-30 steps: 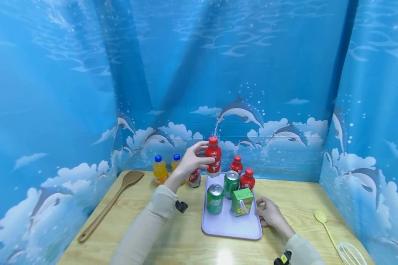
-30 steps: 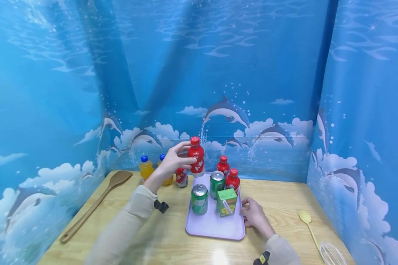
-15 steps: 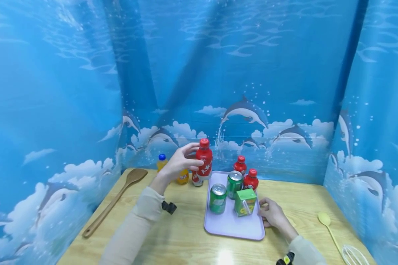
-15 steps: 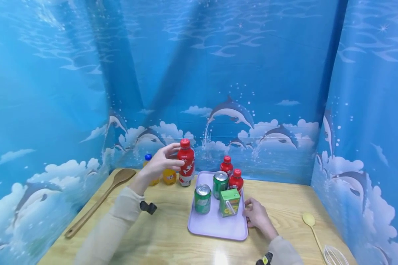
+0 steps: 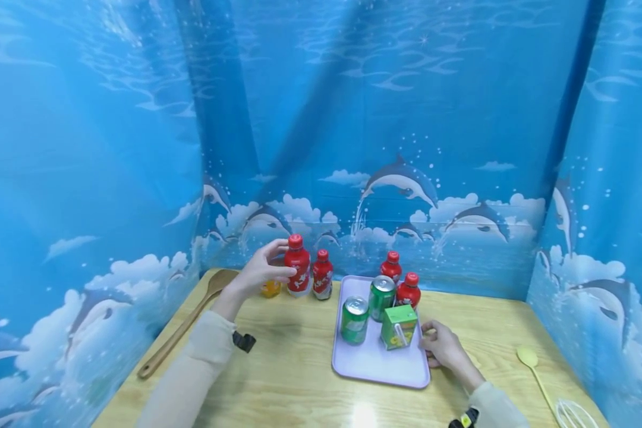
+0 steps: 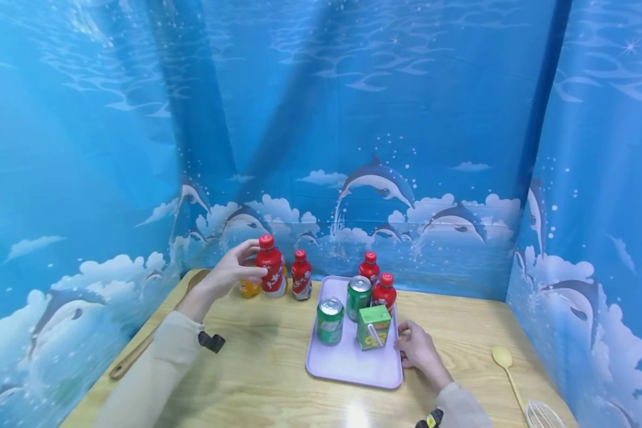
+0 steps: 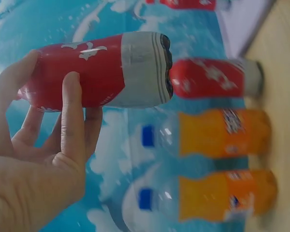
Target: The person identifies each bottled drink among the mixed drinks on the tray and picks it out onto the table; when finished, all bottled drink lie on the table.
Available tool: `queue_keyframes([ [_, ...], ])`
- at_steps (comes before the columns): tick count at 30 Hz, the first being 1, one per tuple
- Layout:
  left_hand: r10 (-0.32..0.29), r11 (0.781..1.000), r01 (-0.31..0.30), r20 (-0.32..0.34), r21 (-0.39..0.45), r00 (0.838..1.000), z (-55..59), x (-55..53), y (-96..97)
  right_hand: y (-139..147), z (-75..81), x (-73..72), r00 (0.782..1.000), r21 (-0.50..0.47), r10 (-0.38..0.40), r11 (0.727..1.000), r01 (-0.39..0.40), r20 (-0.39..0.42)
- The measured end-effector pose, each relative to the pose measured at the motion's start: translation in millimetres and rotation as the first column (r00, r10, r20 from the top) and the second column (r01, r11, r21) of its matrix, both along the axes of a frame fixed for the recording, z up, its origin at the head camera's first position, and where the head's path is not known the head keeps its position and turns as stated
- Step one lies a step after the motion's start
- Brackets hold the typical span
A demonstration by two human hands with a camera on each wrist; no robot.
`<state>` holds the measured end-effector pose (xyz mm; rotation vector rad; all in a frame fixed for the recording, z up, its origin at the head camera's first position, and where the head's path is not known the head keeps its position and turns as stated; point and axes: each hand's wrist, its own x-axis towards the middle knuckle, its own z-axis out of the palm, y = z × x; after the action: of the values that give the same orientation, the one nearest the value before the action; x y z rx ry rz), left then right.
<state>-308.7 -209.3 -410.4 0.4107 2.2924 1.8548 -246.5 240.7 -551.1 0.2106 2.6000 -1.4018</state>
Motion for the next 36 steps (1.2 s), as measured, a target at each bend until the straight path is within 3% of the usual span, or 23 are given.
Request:
queue_keyframes([
  [14, 0.182, 0.983, -0.179, 0.049, -0.047, 0.982, -51.9, 1.3, -54.1, 1.8, -2.5, 0.4, 1.0, -0.007, -0.001, 1.0, 0.001, 0.01],
  [26, 0.255, 0.966, -0.252, 0.054, -0.053, 0.966, -75.8, 2.8, -73.0, 1.7, 0.3, 1.0, 1.0, -0.012, -0.007, 1.0, 0.008, 0.015],
  [36, 0.31, 0.948, -0.3, 0.088, -0.107, 0.947, -88.1, 2.6, -83.6, -0.2, 1.8, -0.4, 1.0, 0.005, 0.003, 1.0, -0.003, 0.015],
])
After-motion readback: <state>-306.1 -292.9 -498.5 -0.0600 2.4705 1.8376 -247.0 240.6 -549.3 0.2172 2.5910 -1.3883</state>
